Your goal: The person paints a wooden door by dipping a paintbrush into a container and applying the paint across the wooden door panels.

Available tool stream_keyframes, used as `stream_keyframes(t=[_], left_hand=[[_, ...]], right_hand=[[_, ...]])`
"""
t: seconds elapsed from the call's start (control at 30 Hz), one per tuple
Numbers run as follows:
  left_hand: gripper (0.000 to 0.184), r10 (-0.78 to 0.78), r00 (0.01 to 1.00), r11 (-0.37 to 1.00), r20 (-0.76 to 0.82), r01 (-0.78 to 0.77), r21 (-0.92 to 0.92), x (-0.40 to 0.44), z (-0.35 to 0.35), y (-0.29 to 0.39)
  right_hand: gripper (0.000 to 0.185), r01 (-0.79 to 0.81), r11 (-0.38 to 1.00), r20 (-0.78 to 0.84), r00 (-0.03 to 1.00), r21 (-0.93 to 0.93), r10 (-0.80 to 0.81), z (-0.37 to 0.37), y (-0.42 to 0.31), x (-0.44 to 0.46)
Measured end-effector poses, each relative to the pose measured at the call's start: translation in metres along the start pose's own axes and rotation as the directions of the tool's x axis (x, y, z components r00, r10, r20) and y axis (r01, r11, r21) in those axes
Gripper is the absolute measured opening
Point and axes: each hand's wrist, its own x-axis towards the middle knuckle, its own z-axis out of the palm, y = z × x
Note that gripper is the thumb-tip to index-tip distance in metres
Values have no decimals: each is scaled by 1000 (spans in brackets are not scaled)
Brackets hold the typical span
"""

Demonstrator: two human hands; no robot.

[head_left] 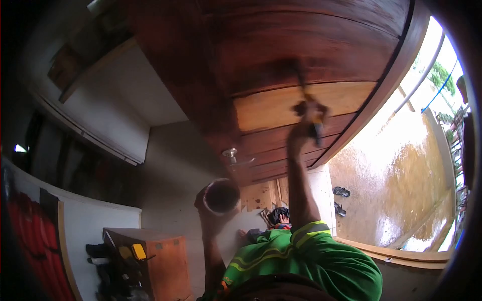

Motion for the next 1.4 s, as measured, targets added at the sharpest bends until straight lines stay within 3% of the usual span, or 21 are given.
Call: stream_keyframes(t=[0.03, 0.07, 0.1, 0.13, 0.23, 0.27, 0.4, 0.5, 0.6, 0.7, 0.73, 0.8, 0.9, 0.97, 1.0, 1.1, 1.13, 1.17, 1.23, 1.33, 1.4], left_hand=[[82, -28, 1000, 999, 5, 29, -33, -1, 2, -7], [83, -59, 998, 996, 12, 60, -67, -3, 3, -13], [84, -59, 998, 997, 9, 59, -58, -1, 5, -12], [85, -58, 998, 997, 5, 59, -49, 0, 6, -12], [88, 1, 1000, 996, -17, 0, 89, 2, 5, 6], [91, 15, 1000, 993, -1, -14, 117, 4, 6, 10], [95, 17, 999, 986, -50, -9, 169, -11, 4, -17], [102, -36, 999, 958, 7, 32, 286, -12, 0, -7], [103, -17, 999, 975, 35, 9, 220, -10, -4, -6], [107, -95, 995, 972, 33, 85, 220, -13, -3, -8], [106, -92, 996, 966, 14, 86, 245, -13, -2, -10], [105, -84, 996, 951, -18, 85, 296, -17, 1, -13], [105, 24, 996, 966, 89, -47, 255, -8, 1, -23], [99, 12, 999, 976, 41, -21, 218, -6, 6, -22], [99, 13, 999, 980, 36, -20, 198, -9, 8, -24], [99, -47, 995, 994, 84, 38, 101, 0, 15, 2], [99, -78, 992, 995, 103, 71, 67, 3, 15, 12], [99, -38, 996, 989, 87, 25, 146, 2, 15, 7], [98, 37, 998, 950, 48, -50, 308, -4, 12, -8], [96, 66, 997, 973, 51, -75, 216, -4, 11, -17], [93, 58, 997, 984, 41, -64, 169, -1, 13, -6]], right_hand=[[10, -142, 990, 147, 979, 19, 138, 5, 16, -25], [8, -88, 992, 279, 954, -95, 111, 4, 17, -40], [9, -5, 982, 407, 910, -189, 83, 4, 18, -55], [11, 292, 896, 550, 833, -336, -65, 5, 11, -61], [10, 190, 880, 637, 756, -435, 152, 1, -43, -39], [14, 266, 877, 683, 725, -400, 92, 5, -51, -27], [12, 295, 860, 778, 604, -418, 171, 34, -52, 2], [12, 442, 838, 834, 551, -319, 27, 66, -40, 27], [13, 327, 930, 745, 660, -170, -96, 83, -64, 39], [11, 126, 991, 619, 776, 36, -121, 70, -57, 24], [10, 138, 990, 625, 771, 15, -117, 58, -49, 12], [15, 317, 931, 765, 640, -180, -70, 26, -13, -4], [13, 351, 893, 761, 649, -280, -17, -1, -5, -24], [12, 357, 873, 753, 658, -333, 18, -1, -21, -21], [14, 23, 945, 673, 707, -326, 216, 5, -25, -16], [17, 277, 933, 641, 764, -229, -70, 3, -13, 23], [19, 175, 950, 539, 843, -259, -8, -6, -13, 35], [21, 73, 961, 436, 899, -268, 53, -15, -15, 50], [26, 17, 978, 198, 980, -210, 26, -27, -26, 67], [27, -76, 976, 291, 947, -202, 134, -18, -31, 38], [31, -66, 976, 441, 884, -208, 154, 4, -20, 14]])
